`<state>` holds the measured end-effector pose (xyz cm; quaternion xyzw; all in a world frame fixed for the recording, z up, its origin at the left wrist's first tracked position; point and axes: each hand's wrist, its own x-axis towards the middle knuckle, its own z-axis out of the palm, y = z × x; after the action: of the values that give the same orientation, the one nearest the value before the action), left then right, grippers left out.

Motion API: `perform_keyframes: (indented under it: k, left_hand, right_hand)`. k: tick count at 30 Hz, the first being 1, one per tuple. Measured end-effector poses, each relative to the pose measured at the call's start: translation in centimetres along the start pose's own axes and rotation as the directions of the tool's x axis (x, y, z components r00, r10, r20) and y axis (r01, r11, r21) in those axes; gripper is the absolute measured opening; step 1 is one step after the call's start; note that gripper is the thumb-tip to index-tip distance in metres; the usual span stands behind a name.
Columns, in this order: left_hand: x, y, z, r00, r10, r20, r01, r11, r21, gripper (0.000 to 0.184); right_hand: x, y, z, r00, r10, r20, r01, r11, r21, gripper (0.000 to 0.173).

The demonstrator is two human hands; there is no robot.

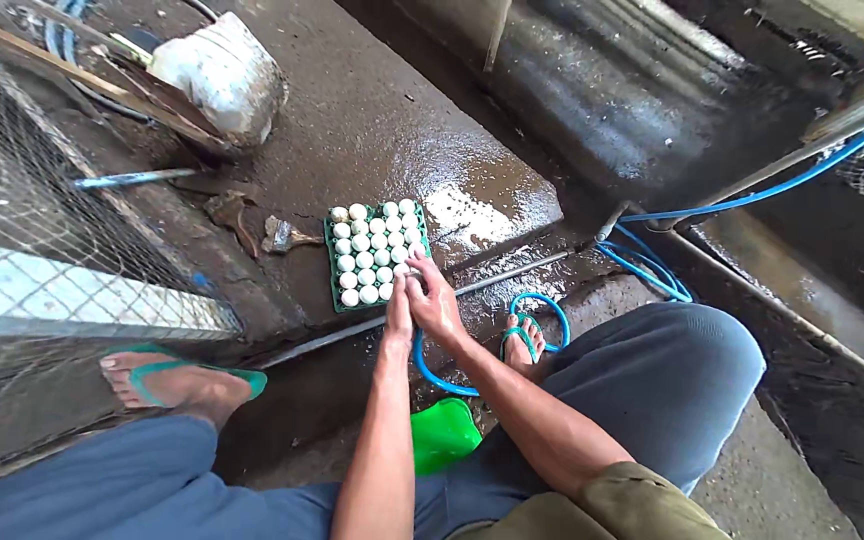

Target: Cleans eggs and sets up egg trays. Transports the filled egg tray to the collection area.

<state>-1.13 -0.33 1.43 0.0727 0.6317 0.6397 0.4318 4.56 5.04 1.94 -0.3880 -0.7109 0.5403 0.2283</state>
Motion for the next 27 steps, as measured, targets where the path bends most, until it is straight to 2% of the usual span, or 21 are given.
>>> perform_keyframes:
  k: [1,2,5,6,8,9,10,13,14,16,17,18,19,21,22,24,25,27]
  left_hand:
    - [-0.3,0.2,-0.1,0.999,-0.004,0.04,0.002,0.999,0.038,0.061]
    - [-0.7,0.4,-0.4,0.996,-0.034,0.078,0.027,0.996,0.087,0.063]
    - [-0.7,0.1,0.1,0.991,-0.099,0.087,0.085,0.985,0.15,0.063]
    - [-0.8,0.2,0.3,0.993,-0.098,0.063,0.09,0.988,0.125,0.06]
    - [-0.7,0.1,0.5,0.999,-0.035,-0.001,0.035,0.996,0.083,0.051]
    - [-0.8,0.1,0.3,1.0,-0.017,0.008,0.016,0.997,0.074,0.049]
    - [-1.0,0.2,0.0,0.999,-0.032,0.02,0.031,0.996,0.084,0.049]
    - [-1.0,0.2,0.3,0.994,-0.107,0.024,0.104,0.988,0.11,0.053]
    - [-1.0,0.2,0.3,0.995,-0.104,0.01,0.102,0.988,0.117,0.053]
    - [-0.9,-0.1,0.0,0.999,-0.029,0.014,0.027,0.995,0.099,0.048]
    - [-0.9,0.0,0.1,0.999,-0.035,0.004,0.034,0.995,0.089,0.047]
    - [-0.8,0.1,0.2,0.997,-0.078,-0.013,0.079,0.992,0.1,0.047]
    - [-0.7,0.1,0.4,0.993,-0.12,-0.021,0.121,0.987,0.104,0.048]
    - [-0.9,-0.2,0.5,0.992,-0.122,-0.043,0.126,0.986,0.109,0.05]
    - [-1.0,-0.3,0.5,0.995,-0.073,-0.074,0.082,0.989,0.122,0.049]
    - [-1.4,-0.3,-0.2,1.0,0.02,-0.022,-0.017,0.992,0.124,0.045]
    - [-1.5,0.0,-0.3,1.0,-0.002,-0.016,0.004,0.991,0.135,0.045]
    - [-1.1,0.4,-0.1,0.991,-0.133,0.006,0.132,0.987,0.09,0.047]
  right_hand:
    - [-0.1,-0.1,0.0,0.998,-0.058,-0.011,0.058,0.998,-0.031,0.037]
    - [0.1,0.0,-0.2,0.999,-0.033,-0.026,0.032,0.999,-0.006,0.036]
    - [1.3,0.5,-0.7,0.96,0.273,-0.066,-0.255,0.947,0.196,0.036]
    - [0.9,0.5,-0.5,0.955,0.286,-0.077,-0.266,0.943,0.199,0.036]
    - [-0.4,-0.2,-0.2,0.986,0.145,-0.078,-0.137,0.985,0.108,0.036]
    - [-0.6,-0.3,-0.2,0.996,0.067,-0.065,-0.062,0.996,0.07,0.037]
    - [-0.4,-0.2,-0.2,0.997,0.048,-0.056,-0.044,0.996,0.078,0.037]
    - [1.0,0.5,-0.6,0.974,0.222,-0.041,-0.207,0.952,0.226,0.043]
    - [0.6,0.4,-0.3,0.976,0.204,-0.072,-0.186,0.96,0.209,0.042]
    - [-0.5,0.1,0.0,0.994,0.051,-0.095,-0.039,0.992,0.119,0.041]
    - [-0.6,0.2,0.0,0.996,-0.016,-0.088,0.024,0.996,0.089,0.04]
    - [-0.1,0.3,-0.2,0.998,-0.003,-0.057,0.009,0.994,0.108,0.039]
    - [0.7,0.5,-0.6,0.997,0.074,-0.02,-0.069,0.984,0.161,0.039]
    - [1.0,0.7,-0.5,0.986,0.167,-0.014,-0.161,0.967,0.196,0.04]
    - [0.4,0.4,-0.2,0.99,0.136,-0.04,-0.128,0.98,0.15,0.039]
    - [-0.8,-0.1,0.2,0.999,0.011,-0.045,-0.007,0.997,0.077,0.041]
    - [-0.6,0.1,0.1,0.999,-0.012,-0.033,0.015,0.995,0.094,0.043]
    - [1.1,1.1,-0.7,0.992,0.12,0.032,-0.124,0.964,0.237,0.053]
